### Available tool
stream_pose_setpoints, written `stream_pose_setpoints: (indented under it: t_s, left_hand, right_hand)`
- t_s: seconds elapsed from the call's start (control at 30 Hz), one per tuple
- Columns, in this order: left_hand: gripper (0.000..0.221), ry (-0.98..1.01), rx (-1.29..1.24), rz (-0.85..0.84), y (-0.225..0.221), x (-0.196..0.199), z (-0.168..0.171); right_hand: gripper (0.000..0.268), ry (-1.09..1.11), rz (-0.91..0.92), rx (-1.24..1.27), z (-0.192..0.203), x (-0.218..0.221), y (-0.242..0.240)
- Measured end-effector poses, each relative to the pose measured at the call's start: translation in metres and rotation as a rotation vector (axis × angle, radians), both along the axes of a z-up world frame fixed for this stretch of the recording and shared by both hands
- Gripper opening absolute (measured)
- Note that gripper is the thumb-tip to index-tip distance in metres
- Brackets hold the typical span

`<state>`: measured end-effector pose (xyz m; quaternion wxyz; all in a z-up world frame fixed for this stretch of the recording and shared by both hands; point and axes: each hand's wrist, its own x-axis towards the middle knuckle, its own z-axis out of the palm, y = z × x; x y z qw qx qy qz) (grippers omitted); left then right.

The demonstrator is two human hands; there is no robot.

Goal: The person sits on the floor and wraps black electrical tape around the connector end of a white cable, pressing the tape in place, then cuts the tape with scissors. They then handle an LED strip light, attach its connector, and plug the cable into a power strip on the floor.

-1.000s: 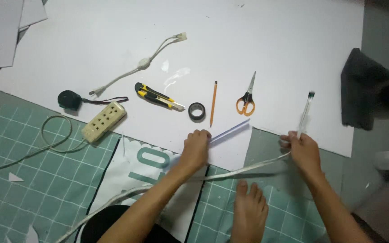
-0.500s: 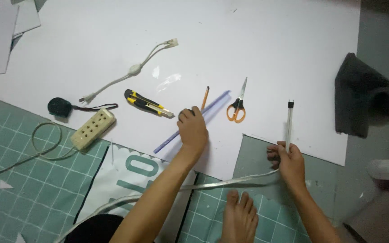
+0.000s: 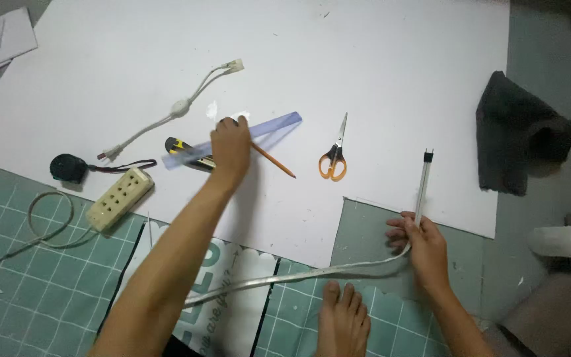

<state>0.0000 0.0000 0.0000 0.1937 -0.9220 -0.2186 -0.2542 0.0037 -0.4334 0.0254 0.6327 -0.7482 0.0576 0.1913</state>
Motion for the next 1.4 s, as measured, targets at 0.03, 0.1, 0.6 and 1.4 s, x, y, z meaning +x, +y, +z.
stream_pose_setpoints:
  t_s: [0.03,0.1,0.6,1.4]
  left_hand:
    - [0.013,-0.015,-0.151,-0.064,0.011,0.001,-0.007]
    - [0.020,-0.033,-0.298,-0.130,0.021,0.005,-0.010]
    - [0.030,0.350,-0.237,-0.886,0.031,0.002,0.006]
    - [0.026,-0.698,-2.373,-0.913,-0.142,-0.142,0.253]
  right_hand:
    - [0.029,0.011,-0.008,0.032,0.007,-0.003,0.002]
    - [0.029,0.017,-0.018,0.068,0.013,-0.006,0.006]
    - [0.037,0.206,-0.118,0.052,0.065,-0.021,0.020]
    - [0.061,0.036,0.639,0.040,0.148,-0.078,0.086]
